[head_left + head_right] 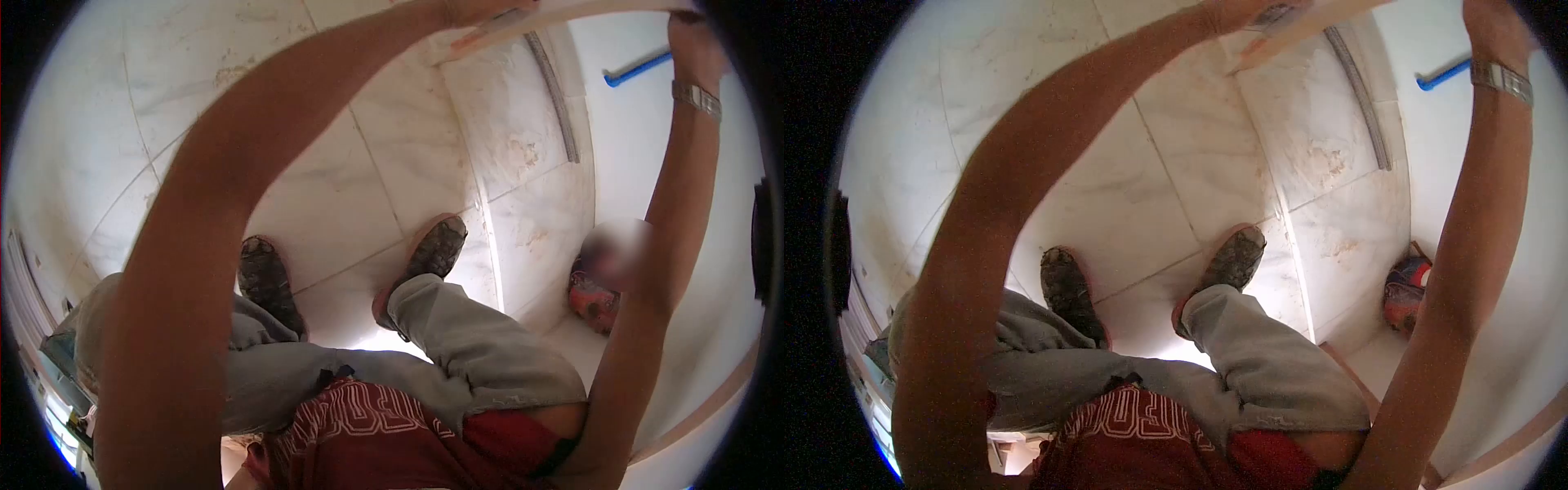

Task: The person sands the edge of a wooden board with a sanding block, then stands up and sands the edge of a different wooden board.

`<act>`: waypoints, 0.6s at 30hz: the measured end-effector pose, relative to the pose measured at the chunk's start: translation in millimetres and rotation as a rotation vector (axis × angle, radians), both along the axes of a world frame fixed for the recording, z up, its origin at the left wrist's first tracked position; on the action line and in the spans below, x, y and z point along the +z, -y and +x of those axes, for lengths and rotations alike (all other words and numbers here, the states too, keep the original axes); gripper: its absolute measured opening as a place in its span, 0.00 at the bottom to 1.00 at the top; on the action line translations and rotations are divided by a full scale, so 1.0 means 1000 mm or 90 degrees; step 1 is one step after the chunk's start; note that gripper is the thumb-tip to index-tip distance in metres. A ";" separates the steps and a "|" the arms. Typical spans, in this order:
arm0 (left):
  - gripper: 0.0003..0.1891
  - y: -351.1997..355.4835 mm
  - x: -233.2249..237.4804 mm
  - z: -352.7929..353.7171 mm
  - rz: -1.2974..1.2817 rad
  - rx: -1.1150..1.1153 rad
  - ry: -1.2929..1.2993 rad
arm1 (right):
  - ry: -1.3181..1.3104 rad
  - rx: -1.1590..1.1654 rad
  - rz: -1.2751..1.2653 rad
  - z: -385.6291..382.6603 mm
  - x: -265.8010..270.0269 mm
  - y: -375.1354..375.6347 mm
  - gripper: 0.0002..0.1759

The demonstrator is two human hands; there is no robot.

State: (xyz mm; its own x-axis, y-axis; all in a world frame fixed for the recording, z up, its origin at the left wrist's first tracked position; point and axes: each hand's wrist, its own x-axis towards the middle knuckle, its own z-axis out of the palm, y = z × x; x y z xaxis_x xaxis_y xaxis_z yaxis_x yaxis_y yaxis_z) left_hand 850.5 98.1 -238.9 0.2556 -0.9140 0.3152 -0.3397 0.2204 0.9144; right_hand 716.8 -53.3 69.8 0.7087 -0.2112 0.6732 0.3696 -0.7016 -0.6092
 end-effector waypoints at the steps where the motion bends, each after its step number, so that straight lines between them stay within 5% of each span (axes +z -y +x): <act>1: 0.28 0.008 -0.020 -0.008 -0.062 -0.008 0.026 | 0.020 -0.003 -0.130 -0.002 -0.001 -0.001 0.25; 2: 0.27 0.013 -0.031 -0.017 -0.124 -0.038 -0.063 | 0.047 -0.001 -0.245 -0.001 0.000 -0.001 0.27; 3: 0.27 -0.004 -0.024 -0.034 -0.180 -0.153 -0.470 | 0.068 0.003 -0.348 -0.001 0.000 -0.004 0.28; 4: 0.27 -0.018 -0.020 -0.044 -0.206 -0.146 -0.506 | 0.113 0.025 -0.227 0.014 -0.004 0.021 0.27; 6: 0.27 -0.038 -0.021 -0.052 -0.259 -0.132 -0.581 | 0.094 -0.594 -1.021 0.024 -0.008 -0.010 0.24; 7: 0.27 -0.033 -0.038 -0.049 -0.144 -0.026 -0.324 | 0.078 -0.914 -1.408 0.024 -0.010 -0.032 0.24; 9: 0.28 -0.016 -0.074 -0.042 0.094 0.171 0.204 | -0.153 -1.051 -1.435 0.012 -0.013 -0.055 0.27; 11: 0.27 -0.010 -0.082 -0.040 -0.143 0.321 0.610 | -0.414 -1.133 -1.386 0.016 -0.012 -0.067 0.27; 12: 0.27 -0.009 -0.078 -0.041 -0.264 0.392 0.810 | -0.534 -1.077 -1.235 0.029 -0.005 -0.083 0.23; 14: 0.27 0.009 -0.042 -0.038 -0.387 0.288 0.403 | -0.715 -1.123 -1.352 0.036 -0.002 -0.076 0.21; 15: 0.27 0.006 -0.019 -0.038 -0.372 0.235 0.324 | -0.813 -1.142 -1.407 0.034 -0.002 -0.074 0.20; 16: 0.28 -0.001 -0.001 -0.037 -0.354 0.182 0.240 | -0.625 -1.095 -1.323 0.032 -0.012 -0.089 0.21; 18: 0.25 0.017 -0.016 -0.038 -0.295 0.182 0.196 | -0.716 -1.152 -1.357 0.034 -0.011 -0.092 0.20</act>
State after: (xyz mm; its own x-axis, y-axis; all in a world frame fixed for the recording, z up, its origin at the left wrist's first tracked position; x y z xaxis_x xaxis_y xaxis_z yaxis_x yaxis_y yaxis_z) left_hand 812.2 81.0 -255.1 0.3042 -0.5734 0.7607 -0.6760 0.4326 0.5965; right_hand 750.7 39.1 58.5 0.6994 -0.5158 0.4948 -0.2273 0.4959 0.8381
